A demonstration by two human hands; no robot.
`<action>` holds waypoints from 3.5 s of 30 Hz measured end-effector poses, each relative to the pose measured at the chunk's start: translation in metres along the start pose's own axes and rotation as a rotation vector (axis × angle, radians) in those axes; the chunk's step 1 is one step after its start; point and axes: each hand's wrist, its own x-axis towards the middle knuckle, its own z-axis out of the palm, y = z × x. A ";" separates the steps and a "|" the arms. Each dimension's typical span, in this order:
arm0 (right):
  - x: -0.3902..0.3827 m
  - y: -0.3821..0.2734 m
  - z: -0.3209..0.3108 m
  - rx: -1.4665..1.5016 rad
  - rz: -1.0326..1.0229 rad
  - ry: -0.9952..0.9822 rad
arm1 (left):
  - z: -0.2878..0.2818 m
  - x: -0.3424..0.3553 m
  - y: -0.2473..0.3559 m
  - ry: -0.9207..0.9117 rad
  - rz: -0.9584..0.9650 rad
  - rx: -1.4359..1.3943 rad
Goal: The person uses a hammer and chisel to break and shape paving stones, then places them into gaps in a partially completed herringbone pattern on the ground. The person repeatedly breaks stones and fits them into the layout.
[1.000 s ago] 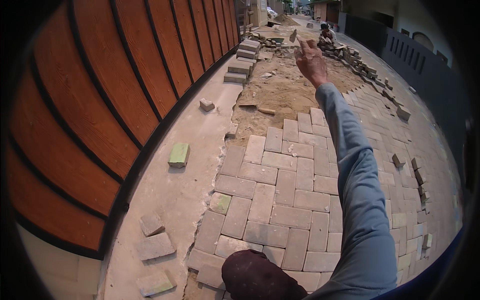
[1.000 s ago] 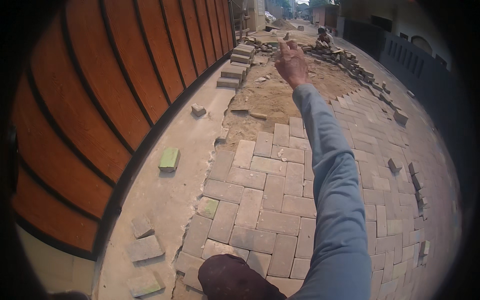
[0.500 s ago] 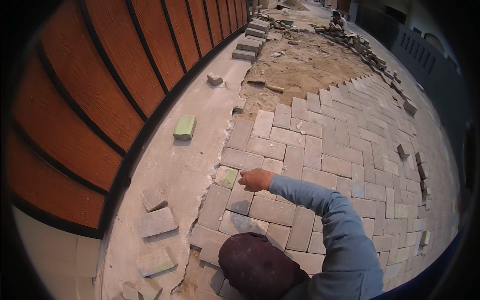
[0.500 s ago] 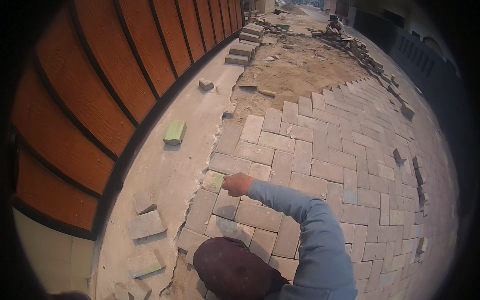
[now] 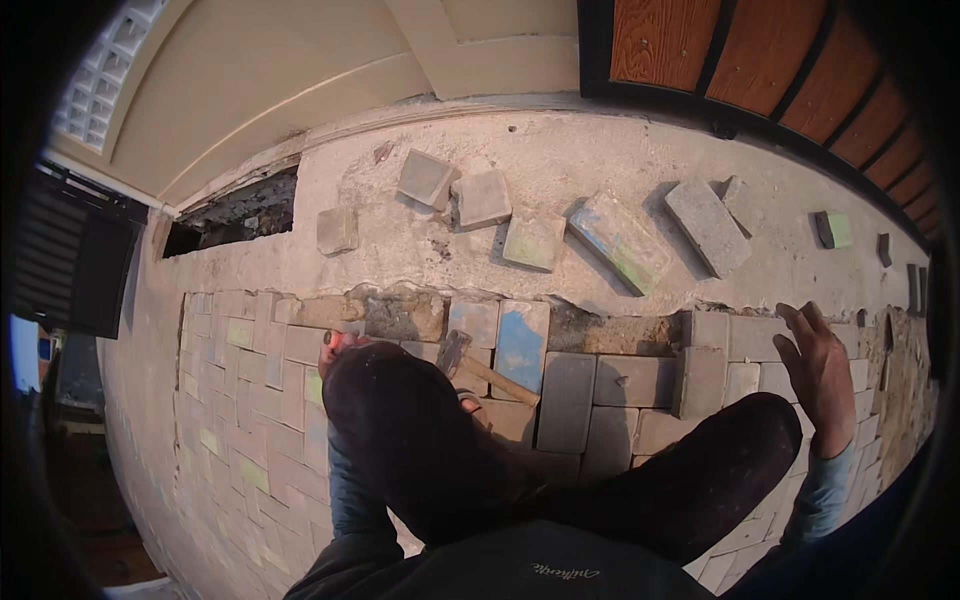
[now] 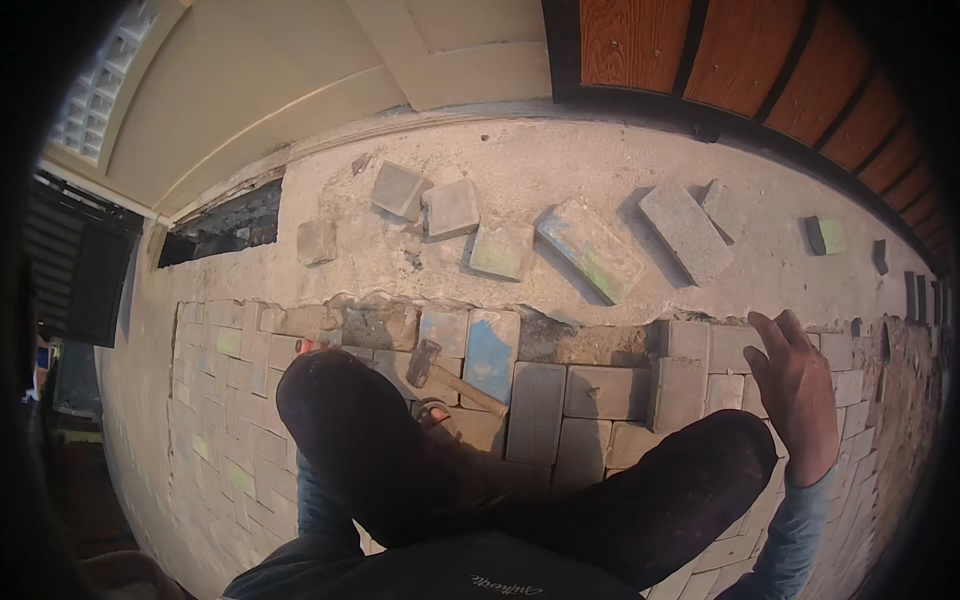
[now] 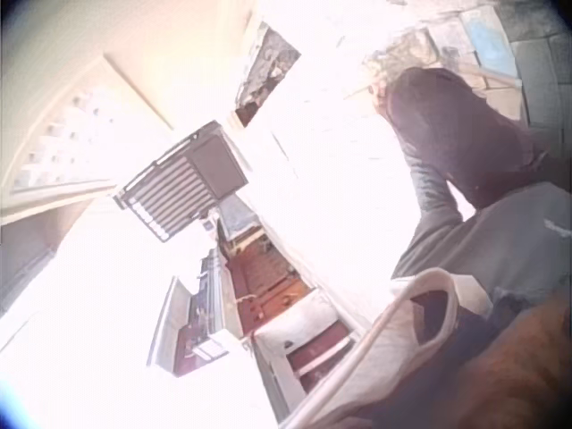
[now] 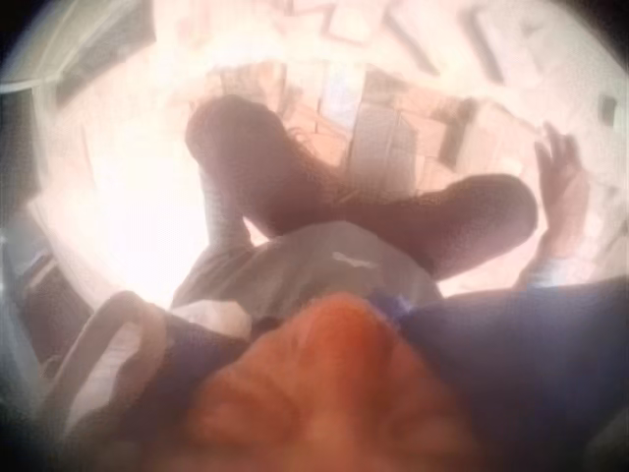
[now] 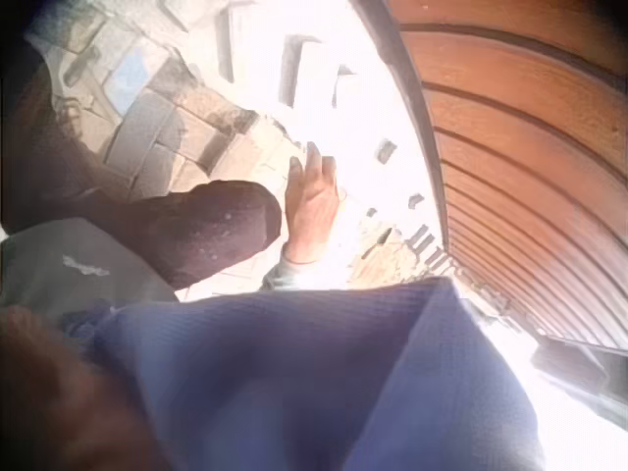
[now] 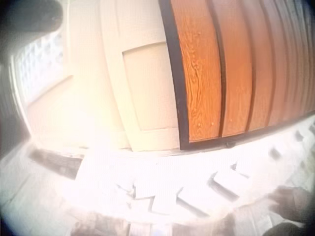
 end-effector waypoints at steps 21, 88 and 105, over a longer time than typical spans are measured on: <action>0.035 -0.310 0.340 1.229 0.296 -1.219 | 0.024 0.057 -0.101 -0.303 0.553 0.449; 0.148 -0.399 0.201 1.385 -0.036 0.121 | 0.055 0.073 -0.099 -0.145 0.455 0.540; 0.123 -0.440 0.179 1.335 -0.254 -0.242 | -0.029 0.124 -0.088 -0.060 0.188 0.172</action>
